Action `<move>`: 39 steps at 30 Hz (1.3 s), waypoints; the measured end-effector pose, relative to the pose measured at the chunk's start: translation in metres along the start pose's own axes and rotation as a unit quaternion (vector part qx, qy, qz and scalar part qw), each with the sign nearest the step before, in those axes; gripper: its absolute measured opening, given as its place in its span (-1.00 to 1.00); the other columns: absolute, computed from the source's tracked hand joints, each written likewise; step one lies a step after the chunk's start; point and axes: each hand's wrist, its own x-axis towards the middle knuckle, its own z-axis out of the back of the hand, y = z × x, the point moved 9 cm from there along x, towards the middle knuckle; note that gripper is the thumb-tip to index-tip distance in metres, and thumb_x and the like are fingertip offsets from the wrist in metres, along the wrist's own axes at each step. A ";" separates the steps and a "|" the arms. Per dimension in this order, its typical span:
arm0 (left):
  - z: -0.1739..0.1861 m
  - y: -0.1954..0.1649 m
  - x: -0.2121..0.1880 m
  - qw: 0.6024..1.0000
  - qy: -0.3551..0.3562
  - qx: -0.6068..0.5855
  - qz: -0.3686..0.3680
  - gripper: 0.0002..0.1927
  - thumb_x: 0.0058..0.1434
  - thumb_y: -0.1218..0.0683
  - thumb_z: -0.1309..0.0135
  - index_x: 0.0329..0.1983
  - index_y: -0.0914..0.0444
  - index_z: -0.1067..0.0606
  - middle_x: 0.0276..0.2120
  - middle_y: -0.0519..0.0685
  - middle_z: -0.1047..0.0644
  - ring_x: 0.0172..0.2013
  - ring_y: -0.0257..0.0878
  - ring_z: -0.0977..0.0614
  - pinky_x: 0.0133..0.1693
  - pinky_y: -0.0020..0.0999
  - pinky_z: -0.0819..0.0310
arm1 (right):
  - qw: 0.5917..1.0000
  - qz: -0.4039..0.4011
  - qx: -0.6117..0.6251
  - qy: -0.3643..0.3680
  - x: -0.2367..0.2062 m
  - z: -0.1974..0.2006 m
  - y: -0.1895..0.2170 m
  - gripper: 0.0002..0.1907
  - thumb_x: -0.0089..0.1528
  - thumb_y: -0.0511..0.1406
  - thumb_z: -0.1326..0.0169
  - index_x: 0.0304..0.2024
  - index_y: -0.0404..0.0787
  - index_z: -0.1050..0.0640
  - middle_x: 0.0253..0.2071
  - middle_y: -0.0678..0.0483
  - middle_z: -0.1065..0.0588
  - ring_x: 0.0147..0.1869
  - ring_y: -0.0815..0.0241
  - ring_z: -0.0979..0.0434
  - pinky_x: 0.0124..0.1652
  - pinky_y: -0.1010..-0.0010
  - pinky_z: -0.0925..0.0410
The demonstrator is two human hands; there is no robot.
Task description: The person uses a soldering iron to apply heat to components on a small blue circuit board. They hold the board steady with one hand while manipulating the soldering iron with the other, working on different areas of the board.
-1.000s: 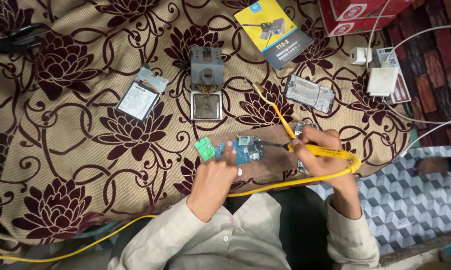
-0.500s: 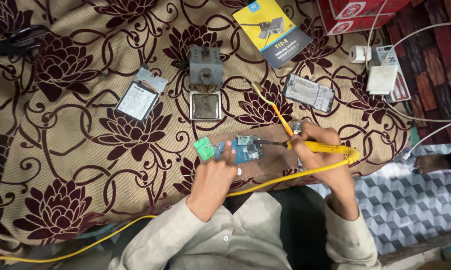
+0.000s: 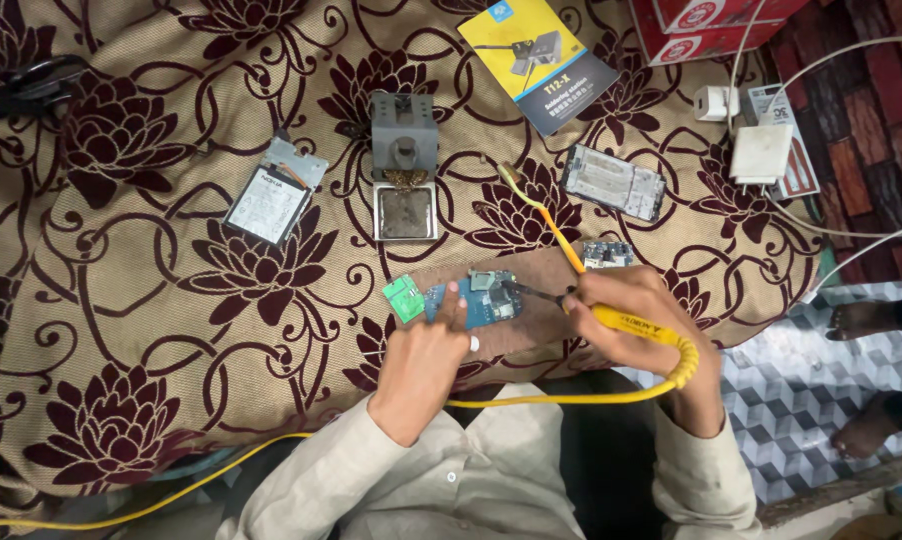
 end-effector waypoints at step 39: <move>-0.008 0.001 0.000 1.000 0.021 -0.018 0.005 -0.69 0.10 0.20 -0.05 -0.09 0.32 -0.61 0.28 0.28 -0.41 -0.41 -0.09 -0.73 -0.51 -0.23 -0.59 | 0.982 -0.118 0.043 -0.142 -0.018 0.024 -0.035 -0.72 0.21 -0.39 -0.13 -0.55 -0.26 -0.34 -0.71 0.15 -0.23 -0.68 0.32 -0.17 -0.57 0.42 -0.08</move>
